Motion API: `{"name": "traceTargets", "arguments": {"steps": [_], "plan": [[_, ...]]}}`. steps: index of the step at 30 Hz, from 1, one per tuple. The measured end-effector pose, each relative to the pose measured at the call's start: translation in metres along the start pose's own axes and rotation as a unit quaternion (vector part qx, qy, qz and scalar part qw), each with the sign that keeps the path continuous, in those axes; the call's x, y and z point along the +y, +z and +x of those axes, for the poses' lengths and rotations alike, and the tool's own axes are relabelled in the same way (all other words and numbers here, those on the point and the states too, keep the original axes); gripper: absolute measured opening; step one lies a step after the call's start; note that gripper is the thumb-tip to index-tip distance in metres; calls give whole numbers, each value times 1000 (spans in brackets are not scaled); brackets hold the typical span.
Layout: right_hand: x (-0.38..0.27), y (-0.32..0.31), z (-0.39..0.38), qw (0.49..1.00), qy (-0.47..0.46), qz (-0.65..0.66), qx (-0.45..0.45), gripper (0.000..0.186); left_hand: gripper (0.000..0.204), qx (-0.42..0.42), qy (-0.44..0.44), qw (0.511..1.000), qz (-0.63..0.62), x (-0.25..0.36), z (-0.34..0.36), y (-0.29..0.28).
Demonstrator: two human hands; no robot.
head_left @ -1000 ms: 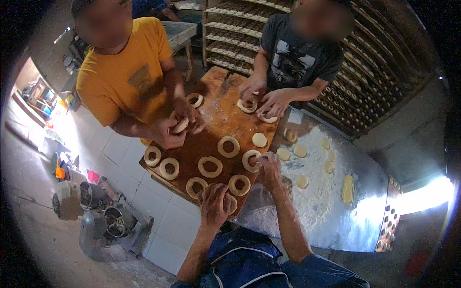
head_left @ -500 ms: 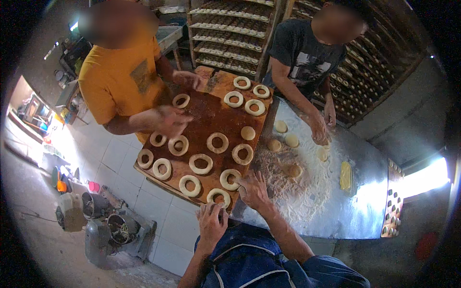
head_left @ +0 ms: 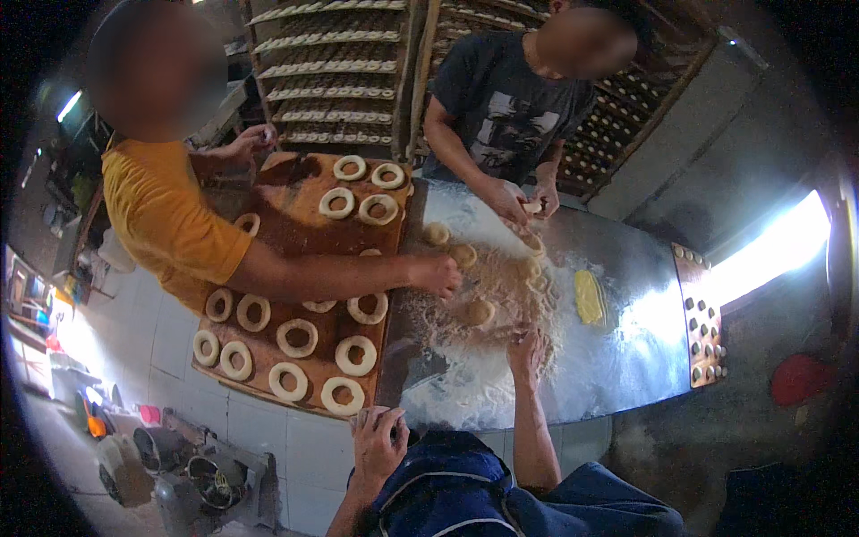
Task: The person shapes small dough balls into rings by hand, placing them on a wooden board. Another person assists by arranging the shaped dough on the board and moving it to a rack.
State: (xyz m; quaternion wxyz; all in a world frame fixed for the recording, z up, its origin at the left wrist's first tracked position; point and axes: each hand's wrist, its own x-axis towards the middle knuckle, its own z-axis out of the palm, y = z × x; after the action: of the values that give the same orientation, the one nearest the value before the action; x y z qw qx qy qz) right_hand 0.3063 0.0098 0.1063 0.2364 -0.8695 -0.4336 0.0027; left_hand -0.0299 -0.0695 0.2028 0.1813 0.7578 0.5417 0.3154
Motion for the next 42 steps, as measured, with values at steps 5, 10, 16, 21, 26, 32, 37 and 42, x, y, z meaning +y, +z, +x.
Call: {"name": "traceTargets", "arguments": {"steps": [5,10,16,21,26,32,37,42], "plan": [[-23,5,9,995,-65,74,-28,28,18,-22,22,1000,4,18,5,19],[-40,39,35,985,-146,87,38,34,19,-37,53,991,-117,42,28,62],[-44,-38,23,803,-42,502,-317,40,28,19,-197,858,-474,55,92,135],[-30,-97,12,819,-59,470,-323,57,26,-49,-152,888,-431,99,97,139],[-24,-133,11,857,-159,425,-246,63,26,-20,-200,816,-542,121,92,165],[16,-138,39,698,-117,558,-432,52,45,-73,-235,602,-760,153,95,179],[26,-133,53,822,20,345,-453,48,40,-68,-136,658,-737,151,82,203],[69,-81,40,641,98,624,-436,50,24,-11,-153,806,-572,155,95,226]]}}
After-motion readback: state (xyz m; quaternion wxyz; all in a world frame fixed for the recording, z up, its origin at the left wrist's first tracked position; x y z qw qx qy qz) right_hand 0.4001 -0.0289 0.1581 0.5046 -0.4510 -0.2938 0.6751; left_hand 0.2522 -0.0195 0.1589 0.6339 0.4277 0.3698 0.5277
